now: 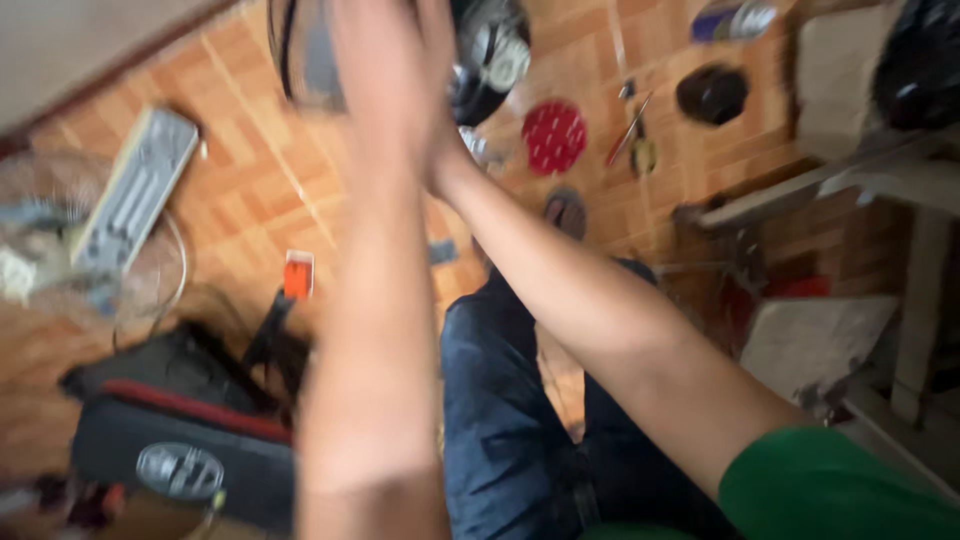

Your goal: The person sits on the floor and repairs a standing fan by connecting wires to the motor, securing the motor housing, and reattaching the front fan cage. They use a screwdriver to tighten screws and handle the fan's power cord and internal wiring.

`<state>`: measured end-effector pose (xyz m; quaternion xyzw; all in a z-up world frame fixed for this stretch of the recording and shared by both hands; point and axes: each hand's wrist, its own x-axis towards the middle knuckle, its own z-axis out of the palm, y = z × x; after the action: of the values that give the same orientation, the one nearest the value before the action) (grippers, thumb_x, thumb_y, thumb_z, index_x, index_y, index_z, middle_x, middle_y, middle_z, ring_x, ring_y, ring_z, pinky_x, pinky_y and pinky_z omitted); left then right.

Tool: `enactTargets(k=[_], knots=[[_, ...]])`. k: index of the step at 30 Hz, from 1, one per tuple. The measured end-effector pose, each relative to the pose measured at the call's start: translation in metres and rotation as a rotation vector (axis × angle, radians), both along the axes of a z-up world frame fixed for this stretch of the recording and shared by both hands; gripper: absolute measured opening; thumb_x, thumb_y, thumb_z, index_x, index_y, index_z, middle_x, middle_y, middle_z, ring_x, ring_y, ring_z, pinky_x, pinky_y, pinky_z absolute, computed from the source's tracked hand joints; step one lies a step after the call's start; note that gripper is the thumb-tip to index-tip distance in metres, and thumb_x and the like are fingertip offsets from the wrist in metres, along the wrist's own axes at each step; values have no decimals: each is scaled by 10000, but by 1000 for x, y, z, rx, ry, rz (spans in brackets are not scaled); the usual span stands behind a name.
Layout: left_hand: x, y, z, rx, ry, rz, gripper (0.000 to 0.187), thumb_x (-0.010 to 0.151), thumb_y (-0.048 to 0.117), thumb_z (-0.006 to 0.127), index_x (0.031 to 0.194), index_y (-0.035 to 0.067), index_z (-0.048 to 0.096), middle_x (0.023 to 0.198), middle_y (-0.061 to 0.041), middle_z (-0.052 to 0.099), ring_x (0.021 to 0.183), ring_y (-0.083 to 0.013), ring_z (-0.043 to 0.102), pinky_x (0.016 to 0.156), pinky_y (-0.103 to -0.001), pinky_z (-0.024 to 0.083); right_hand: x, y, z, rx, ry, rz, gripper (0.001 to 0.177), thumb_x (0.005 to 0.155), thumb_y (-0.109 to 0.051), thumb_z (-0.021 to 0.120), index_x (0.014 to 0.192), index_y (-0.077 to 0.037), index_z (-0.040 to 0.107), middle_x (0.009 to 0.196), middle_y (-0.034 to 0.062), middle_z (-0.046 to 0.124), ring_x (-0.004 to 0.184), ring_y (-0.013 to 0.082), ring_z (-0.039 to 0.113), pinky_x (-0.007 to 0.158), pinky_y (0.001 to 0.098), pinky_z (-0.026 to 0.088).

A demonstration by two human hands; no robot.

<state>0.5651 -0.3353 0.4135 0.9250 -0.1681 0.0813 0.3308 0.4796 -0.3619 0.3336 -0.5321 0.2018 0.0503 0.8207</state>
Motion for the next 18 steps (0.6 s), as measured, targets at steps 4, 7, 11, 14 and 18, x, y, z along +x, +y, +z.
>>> enactTargets(k=[4,7,11,14,18], knots=[[-79,-29,32,-327,47,400,300,1054,165,588,1312,42,679,1122,-164,720,1066,-278,678,1051,-408,503,-16,-56,21,-116,-68,94,308,1102,-232,450,1280,-32,600,1176,33,669,1080,128,619,969,312,523],[-93,-47,13,-778,169,504,282,1068,219,593,1229,-3,662,1121,-133,723,1025,-211,669,932,-335,548,-32,-80,41,-416,-105,200,364,1057,-214,490,1363,-39,584,1212,72,712,1103,150,668,959,319,535],[-95,-41,-8,-745,-66,383,263,1060,188,626,1209,-25,668,1058,-94,719,962,-168,685,875,-324,568,-40,-92,46,-608,-620,230,557,961,-84,648,1486,0,481,1386,194,641,1286,239,617,1072,364,486],[-93,-1,0,-870,73,426,268,1046,171,585,1223,2,695,885,-142,678,760,-187,600,691,-341,498,-38,-101,35,-594,-823,335,511,1043,-60,633,1530,-57,479,1360,128,698,1255,173,701,1097,313,560],[-103,24,-16,-434,-352,400,220,1064,87,635,1269,21,680,1152,-127,712,1003,-226,714,890,-363,591,-44,-100,6,-581,-790,402,503,1043,-87,651,1521,-38,501,1315,132,701,1168,188,691,1025,312,567]])
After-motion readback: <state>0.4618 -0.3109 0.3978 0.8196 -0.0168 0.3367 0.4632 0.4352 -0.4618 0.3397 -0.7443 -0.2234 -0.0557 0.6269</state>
